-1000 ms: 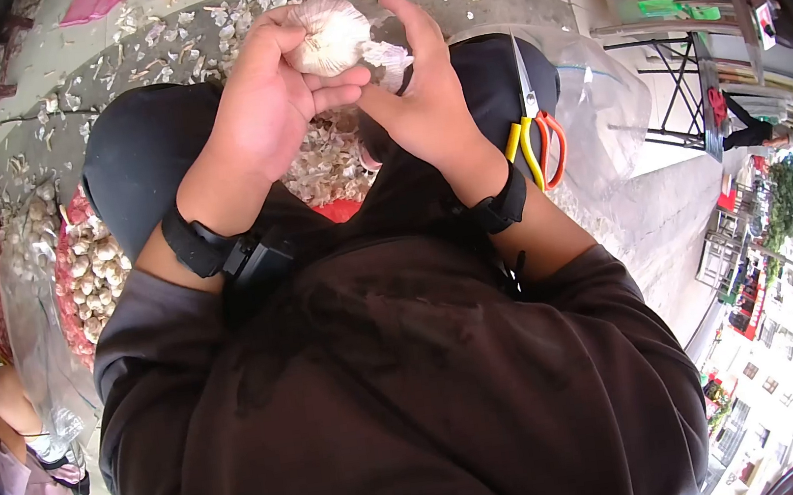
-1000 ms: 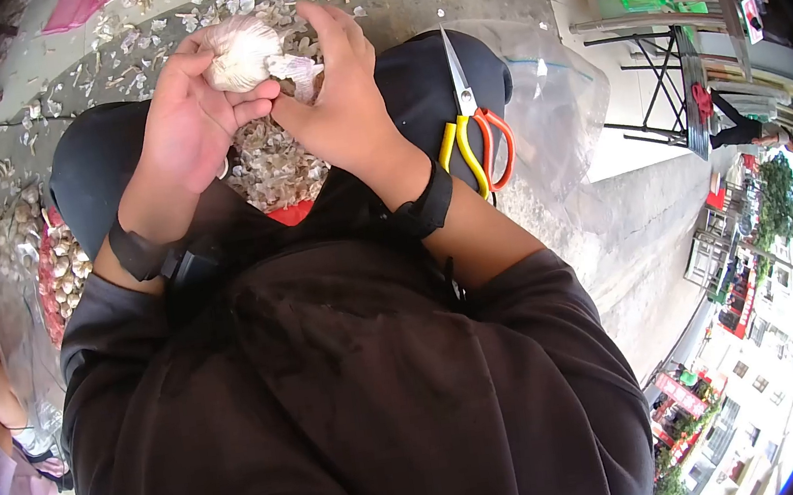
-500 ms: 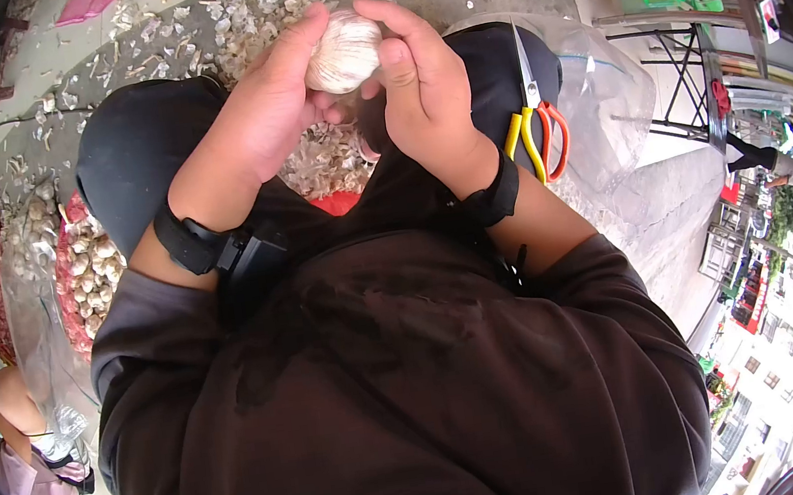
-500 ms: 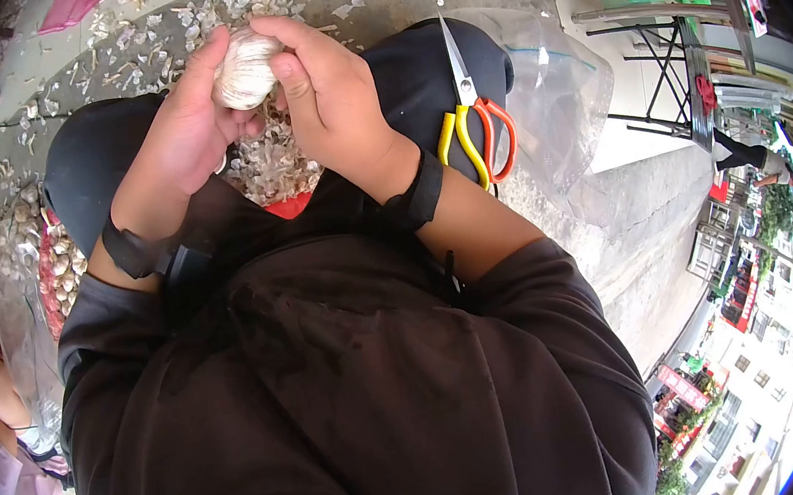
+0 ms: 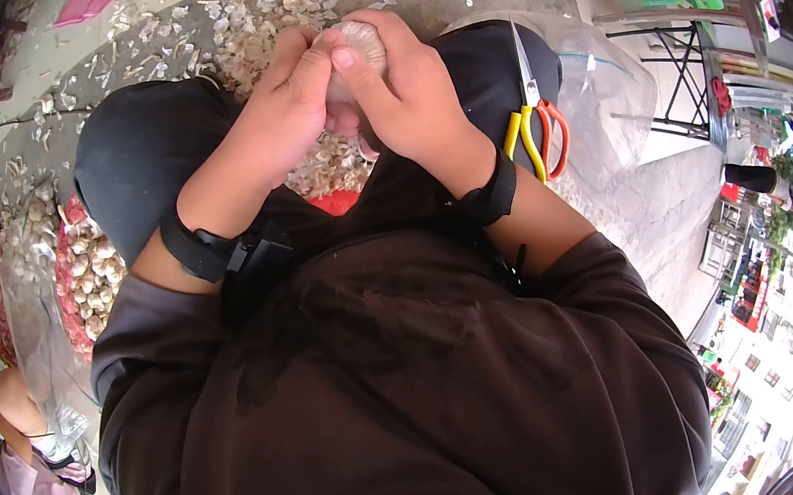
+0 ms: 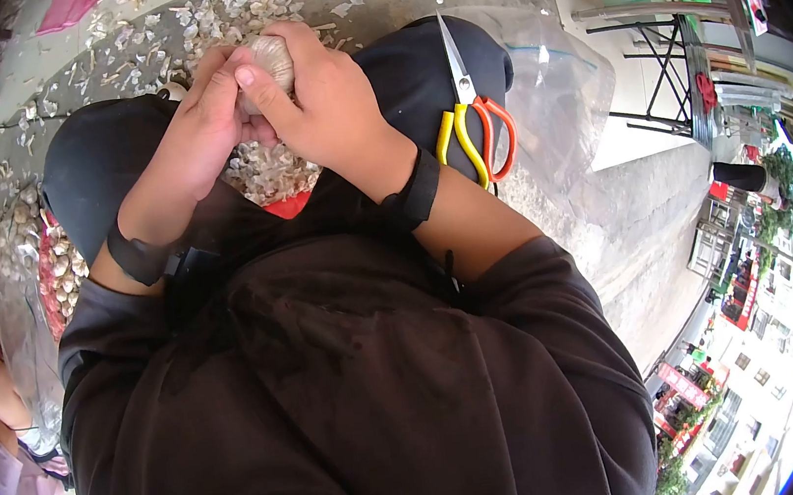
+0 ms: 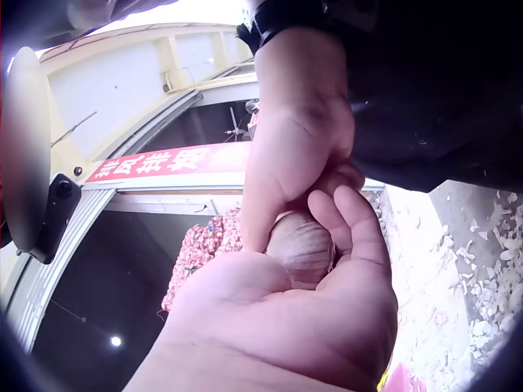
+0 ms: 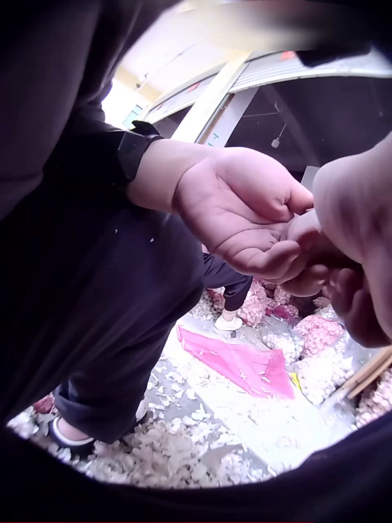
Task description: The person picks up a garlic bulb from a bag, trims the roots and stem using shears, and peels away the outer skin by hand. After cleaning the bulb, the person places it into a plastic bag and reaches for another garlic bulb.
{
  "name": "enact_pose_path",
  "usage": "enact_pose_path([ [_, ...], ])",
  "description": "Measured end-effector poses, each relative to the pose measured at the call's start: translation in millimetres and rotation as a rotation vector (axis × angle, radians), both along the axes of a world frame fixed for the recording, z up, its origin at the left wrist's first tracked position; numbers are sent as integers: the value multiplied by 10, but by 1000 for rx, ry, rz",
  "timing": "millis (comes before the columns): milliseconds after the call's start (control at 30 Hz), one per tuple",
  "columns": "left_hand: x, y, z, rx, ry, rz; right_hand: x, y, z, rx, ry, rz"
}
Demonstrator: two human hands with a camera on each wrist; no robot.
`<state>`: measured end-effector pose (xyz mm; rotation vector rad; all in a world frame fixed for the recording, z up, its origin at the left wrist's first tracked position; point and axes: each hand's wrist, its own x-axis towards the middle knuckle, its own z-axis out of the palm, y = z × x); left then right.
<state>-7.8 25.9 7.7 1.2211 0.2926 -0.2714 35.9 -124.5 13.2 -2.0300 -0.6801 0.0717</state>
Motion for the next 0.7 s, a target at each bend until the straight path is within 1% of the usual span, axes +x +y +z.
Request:
enact_pose_path([
  [33, -7, 15, -20, 57, 2, -46, 8, 5, -15, 49, 38, -2],
  [133, -34, -32, 23, 112, -106, 23, 8, 50, -107, 249, 176, -20],
  [167, -33, -37, 3, 106, -135, 16, 3, 63, -132, 324, 223, -30],
  [200, -19, -45, -27, 98, -163, 7, -7, 75, -140, 353, 216, -33],
  [233, -9, -53, -35, 90, -193, 0, -11, 87, -144, 380, 209, -34],
  [333, -30, -131, 96, 54, -87, 96, -44, 79, -121, 395, 246, -42],
  [367, -28, -153, 55, 72, -129, 128, -57, 77, -114, 390, 268, -45],
  [433, 4, -198, -80, 109, -215, 192, -60, 100, -144, 436, 236, -60],
  [533, 33, -214, -138, 28, -235, 185, -66, 112, -155, 479, 248, -78],
  [633, 22, -244, -88, -28, -198, 222, -68, 131, -176, 535, 272, -83],
  [700, 36, -254, -78, -46, -130, 240, -61, 150, -182, 574, 311, -99],
])
